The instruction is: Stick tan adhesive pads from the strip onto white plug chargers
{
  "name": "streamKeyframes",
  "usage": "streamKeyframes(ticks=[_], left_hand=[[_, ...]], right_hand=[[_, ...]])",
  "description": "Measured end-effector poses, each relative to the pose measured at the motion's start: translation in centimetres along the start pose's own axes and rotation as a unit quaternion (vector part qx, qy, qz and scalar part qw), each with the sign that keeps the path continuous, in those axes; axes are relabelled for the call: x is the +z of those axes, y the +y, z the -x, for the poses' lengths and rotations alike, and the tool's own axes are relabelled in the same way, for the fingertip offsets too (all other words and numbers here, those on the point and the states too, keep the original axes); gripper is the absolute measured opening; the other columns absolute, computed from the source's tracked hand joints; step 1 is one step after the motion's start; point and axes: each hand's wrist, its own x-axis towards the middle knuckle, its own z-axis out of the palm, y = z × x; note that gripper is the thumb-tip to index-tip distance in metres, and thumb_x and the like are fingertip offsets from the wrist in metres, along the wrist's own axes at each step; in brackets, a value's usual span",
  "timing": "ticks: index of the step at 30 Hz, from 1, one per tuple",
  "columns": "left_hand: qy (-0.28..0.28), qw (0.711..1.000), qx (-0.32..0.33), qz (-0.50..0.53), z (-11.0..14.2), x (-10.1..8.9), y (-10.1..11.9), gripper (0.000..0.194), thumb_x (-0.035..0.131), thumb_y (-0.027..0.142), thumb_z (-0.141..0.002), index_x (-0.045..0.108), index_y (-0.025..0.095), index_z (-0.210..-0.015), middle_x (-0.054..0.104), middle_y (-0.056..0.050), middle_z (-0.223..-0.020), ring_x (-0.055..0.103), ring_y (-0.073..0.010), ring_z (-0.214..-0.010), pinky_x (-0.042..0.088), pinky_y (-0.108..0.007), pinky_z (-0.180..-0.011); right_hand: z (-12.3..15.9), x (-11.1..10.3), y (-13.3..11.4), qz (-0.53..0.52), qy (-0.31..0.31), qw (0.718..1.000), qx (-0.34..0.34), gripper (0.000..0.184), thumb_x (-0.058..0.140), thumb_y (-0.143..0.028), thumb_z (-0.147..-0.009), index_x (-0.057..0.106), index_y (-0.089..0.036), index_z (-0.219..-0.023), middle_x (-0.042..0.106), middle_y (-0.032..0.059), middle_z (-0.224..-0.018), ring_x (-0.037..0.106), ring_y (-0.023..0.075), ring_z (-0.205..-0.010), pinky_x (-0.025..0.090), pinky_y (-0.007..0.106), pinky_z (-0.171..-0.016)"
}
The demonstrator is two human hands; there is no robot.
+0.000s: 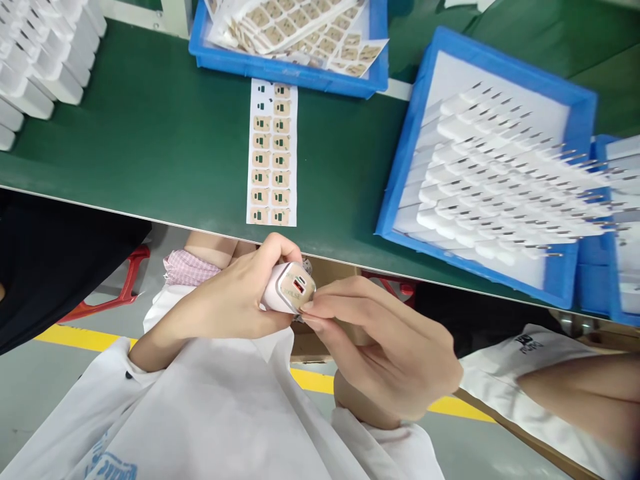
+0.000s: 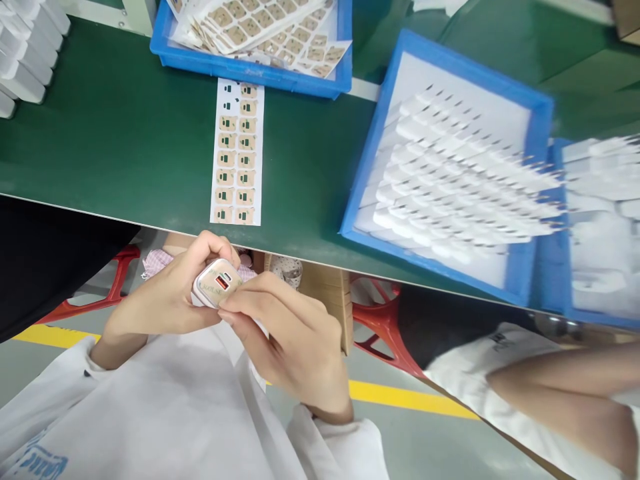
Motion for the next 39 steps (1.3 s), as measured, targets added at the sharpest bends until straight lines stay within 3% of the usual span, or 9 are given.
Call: streamKeyframes(ticks=[5,11,18,21,29,34,39], left_hand=[[-0.040,0.999,-0.022,-0.015,0.2,-0.3,0.3,0.043,0.067,0.015,-0.076,0.043,0.027,-0.108,0.063,0.001,-0.101,0.061,-0.0147,-0.077,0.044,-0.025,-0.058],[-0.059,0.998,0.007,-0.031,0.0,-0.4,0.2,0.040,0.066,0.017,-0.076,0.041,0.028,-0.106,0.060,0.002,-0.096,0.056,-0.0127,-0.070,0.042,-0.025,-0.057],[-0.073,0.996,0.015,-0.039,-0.2,-0.7,-0.1,0.039,0.065,0.017,-0.077,0.038,0.027,-0.104,0.059,0.003,-0.093,0.054,-0.0139,-0.071,0.041,-0.026,-0.059],[-0.080,0.996,0.025,-0.041,-0.2,-0.7,-0.4,0.041,0.064,0.017,-0.077,0.038,0.028,-0.106,0.059,0.002,-0.096,0.055,-0.0149,-0.074,0.042,-0.027,-0.061],[-0.072,0.996,0.017,-0.049,0.1,-0.6,-0.4,0.038,0.065,0.019,-0.080,0.038,0.028,-0.106,0.060,0.002,-0.101,0.056,-0.0146,-0.075,0.040,-0.027,-0.064],[-0.039,0.999,0.017,-0.033,0.1,-0.3,-0.8,0.045,0.062,0.007,-0.077,0.037,0.028,-0.109,0.056,0.003,-0.099,0.055,-0.0123,-0.078,0.039,-0.025,-0.066],[-0.033,0.991,0.128,0.029,0.1,0.0,-1.0,0.064,0.066,0.006,-0.077,0.034,0.031,-0.126,0.054,0.001,-0.104,0.059,-0.0110,-0.084,0.045,-0.022,-0.070]], right_hand=[[-0.5,-0.8,0.1,-0.073,-0.055,0.993,0.075,0.016,0.067,-0.008,-0.091,0.068,-0.023,-0.085,0.068,-0.0015,-0.073,0.061,0.0101,-0.056,0.047,0.021,-0.050],[-1.3,-1.1,0.4,-0.105,-0.107,0.981,0.121,0.016,0.067,-0.015,-0.093,0.067,-0.021,-0.078,0.060,-0.0055,-0.060,0.046,0.0069,-0.045,0.037,0.020,-0.043],[-1.8,-1.1,0.4,-0.065,-0.118,0.983,0.126,0.017,0.063,-0.015,-0.096,0.064,-0.021,-0.080,0.067,-0.0042,-0.064,0.057,0.0085,-0.050,0.043,0.020,-0.048],[-1.9,-0.9,0.3,-0.047,-0.119,0.984,0.120,0.018,0.062,-0.016,-0.097,0.062,-0.022,-0.080,0.067,-0.0049,-0.063,0.056,0.0079,-0.048,0.042,0.020,-0.047],[-1.9,-0.2,0.2,0.009,-0.049,0.986,0.158,0.017,0.062,-0.017,-0.097,0.060,-0.022,-0.081,0.064,-0.0065,-0.062,0.051,0.0070,-0.047,0.037,0.020,-0.045],[-2.0,0.7,0.7,0.029,0.010,0.980,0.197,0.014,0.063,-0.021,-0.097,0.062,-0.024,-0.083,0.061,-0.0084,-0.063,0.051,0.0077,-0.049,0.037,0.020,-0.047],[-0.6,0.3,3.1,0.036,0.119,0.952,0.279,0.011,0.062,-0.028,-0.098,0.064,-0.025,-0.088,0.061,-0.0060,-0.069,0.051,0.0104,-0.054,0.041,0.024,-0.054]])
